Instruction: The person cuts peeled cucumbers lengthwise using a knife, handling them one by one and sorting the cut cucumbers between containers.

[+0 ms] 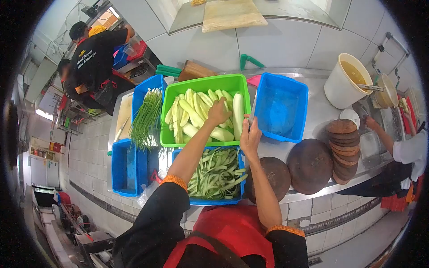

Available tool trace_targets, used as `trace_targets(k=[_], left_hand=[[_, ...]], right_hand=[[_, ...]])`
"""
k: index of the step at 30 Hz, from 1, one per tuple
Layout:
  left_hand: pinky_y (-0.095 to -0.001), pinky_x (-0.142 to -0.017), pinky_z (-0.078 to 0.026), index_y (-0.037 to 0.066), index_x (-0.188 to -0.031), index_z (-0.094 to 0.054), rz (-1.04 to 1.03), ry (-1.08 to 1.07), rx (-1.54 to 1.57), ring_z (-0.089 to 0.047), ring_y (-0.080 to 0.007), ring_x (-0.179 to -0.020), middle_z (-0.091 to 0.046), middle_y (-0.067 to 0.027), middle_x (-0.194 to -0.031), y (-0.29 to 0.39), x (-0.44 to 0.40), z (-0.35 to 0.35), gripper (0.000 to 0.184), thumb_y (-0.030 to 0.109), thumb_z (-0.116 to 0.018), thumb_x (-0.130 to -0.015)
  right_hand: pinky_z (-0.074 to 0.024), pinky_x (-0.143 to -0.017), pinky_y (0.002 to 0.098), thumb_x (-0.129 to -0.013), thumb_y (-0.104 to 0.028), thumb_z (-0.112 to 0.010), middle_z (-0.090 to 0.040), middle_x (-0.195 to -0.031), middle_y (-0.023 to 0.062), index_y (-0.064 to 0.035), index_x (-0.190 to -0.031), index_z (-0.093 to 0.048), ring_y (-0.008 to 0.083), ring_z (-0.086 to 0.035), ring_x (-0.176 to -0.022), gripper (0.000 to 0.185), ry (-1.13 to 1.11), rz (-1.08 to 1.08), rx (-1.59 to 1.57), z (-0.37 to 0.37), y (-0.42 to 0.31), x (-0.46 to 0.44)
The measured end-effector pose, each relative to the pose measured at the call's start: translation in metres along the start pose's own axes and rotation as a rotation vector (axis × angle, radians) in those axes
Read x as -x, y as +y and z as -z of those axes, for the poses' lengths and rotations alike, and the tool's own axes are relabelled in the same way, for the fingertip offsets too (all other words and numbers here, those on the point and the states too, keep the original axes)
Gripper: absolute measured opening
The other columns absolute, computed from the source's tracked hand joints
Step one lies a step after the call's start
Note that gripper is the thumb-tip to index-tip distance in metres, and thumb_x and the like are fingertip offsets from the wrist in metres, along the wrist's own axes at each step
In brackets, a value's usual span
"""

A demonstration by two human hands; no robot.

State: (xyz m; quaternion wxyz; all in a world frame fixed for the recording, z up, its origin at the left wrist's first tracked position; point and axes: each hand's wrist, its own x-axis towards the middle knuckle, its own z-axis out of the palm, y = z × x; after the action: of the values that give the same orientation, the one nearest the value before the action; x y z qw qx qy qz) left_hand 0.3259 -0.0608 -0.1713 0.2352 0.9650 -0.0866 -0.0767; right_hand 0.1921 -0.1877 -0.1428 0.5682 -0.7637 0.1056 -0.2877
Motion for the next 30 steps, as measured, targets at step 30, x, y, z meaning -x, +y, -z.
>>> trace_targets(k=[30], left_hand=[[-0.0486,-0.089,-0.05,0.006,-0.134,-0.044,-0.482,0.093,-0.187,-0.062,-0.0378,-0.104,-0.059,-0.0218,-0.119,-0.027,-0.016,0.115,0.059,0.04,-0.063,-0.091]], right_hand=[[-0.0413,-0.059,0.0387,-0.1,-0.022,-0.048,-0.059,-0.071,0.0138,0.0016,-0.11,-0.057,0.0246,-0.056,-0.06,0.027,0.008,-0.036,-0.02,0.0,0.004,-0.001]])
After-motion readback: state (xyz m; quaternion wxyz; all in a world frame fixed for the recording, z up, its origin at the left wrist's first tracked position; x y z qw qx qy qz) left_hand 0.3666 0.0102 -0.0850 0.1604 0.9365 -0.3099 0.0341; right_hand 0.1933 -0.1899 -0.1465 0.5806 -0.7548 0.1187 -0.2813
